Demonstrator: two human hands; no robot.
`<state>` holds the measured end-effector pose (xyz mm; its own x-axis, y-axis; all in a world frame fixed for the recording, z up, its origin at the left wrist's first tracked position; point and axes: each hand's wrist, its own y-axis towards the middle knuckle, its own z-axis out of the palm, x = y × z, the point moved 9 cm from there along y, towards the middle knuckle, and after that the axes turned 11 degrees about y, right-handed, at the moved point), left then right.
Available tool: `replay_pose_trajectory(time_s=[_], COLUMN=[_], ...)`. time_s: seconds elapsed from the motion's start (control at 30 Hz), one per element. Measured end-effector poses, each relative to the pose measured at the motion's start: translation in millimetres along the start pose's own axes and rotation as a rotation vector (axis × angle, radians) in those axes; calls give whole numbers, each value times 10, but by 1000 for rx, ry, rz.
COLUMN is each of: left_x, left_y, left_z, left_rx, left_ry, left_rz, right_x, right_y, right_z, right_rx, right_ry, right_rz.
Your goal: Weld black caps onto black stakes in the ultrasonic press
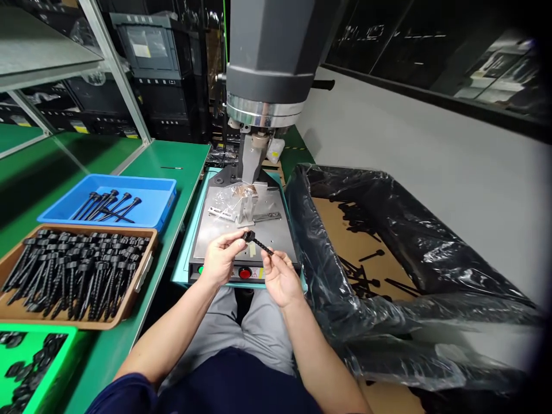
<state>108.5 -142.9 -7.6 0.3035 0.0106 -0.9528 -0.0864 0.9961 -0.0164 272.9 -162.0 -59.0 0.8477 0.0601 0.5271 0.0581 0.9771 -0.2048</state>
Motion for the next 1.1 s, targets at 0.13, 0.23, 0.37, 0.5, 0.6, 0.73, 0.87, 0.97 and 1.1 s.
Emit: replay_pose_trajectory(time_s=[0.13, 0.23, 0.37, 0.5, 0.6, 0.73, 0.87, 0.97, 1.1], left_x=[-37, -52, -85, -71, -49, -63, -155, -218, -255], left_y=[35, 54, 64, 74, 80, 79, 54, 18, -22], left_z=[-64, -94, -139, -156, -161, -175, -147, -99, -39], left_rx=[25, 55, 64, 83, 104, 113, 141, 188, 234], left_ry=[23, 73, 166, 182, 184, 257, 414, 507, 622], left_rz=[35, 51, 84, 81, 64, 74, 200, 329, 456], right_x=[-151, -56, 97, 66, -49, -143, -153, -128, -119], right_y=[-41, -25, -8, -19, -22, -43, -79, -129, -176], right_z=[-3, -35, -70, -92, -134, -164, -204, -216, -202], right_rx=[49, 84, 142, 170, 133, 103, 89, 91, 113], right_ry=[-62, -211, -420, -465, -425, -376, -383, -450, -470], right_rz=[49, -88, -306, -319, -202, -133, -187, -260, -285])
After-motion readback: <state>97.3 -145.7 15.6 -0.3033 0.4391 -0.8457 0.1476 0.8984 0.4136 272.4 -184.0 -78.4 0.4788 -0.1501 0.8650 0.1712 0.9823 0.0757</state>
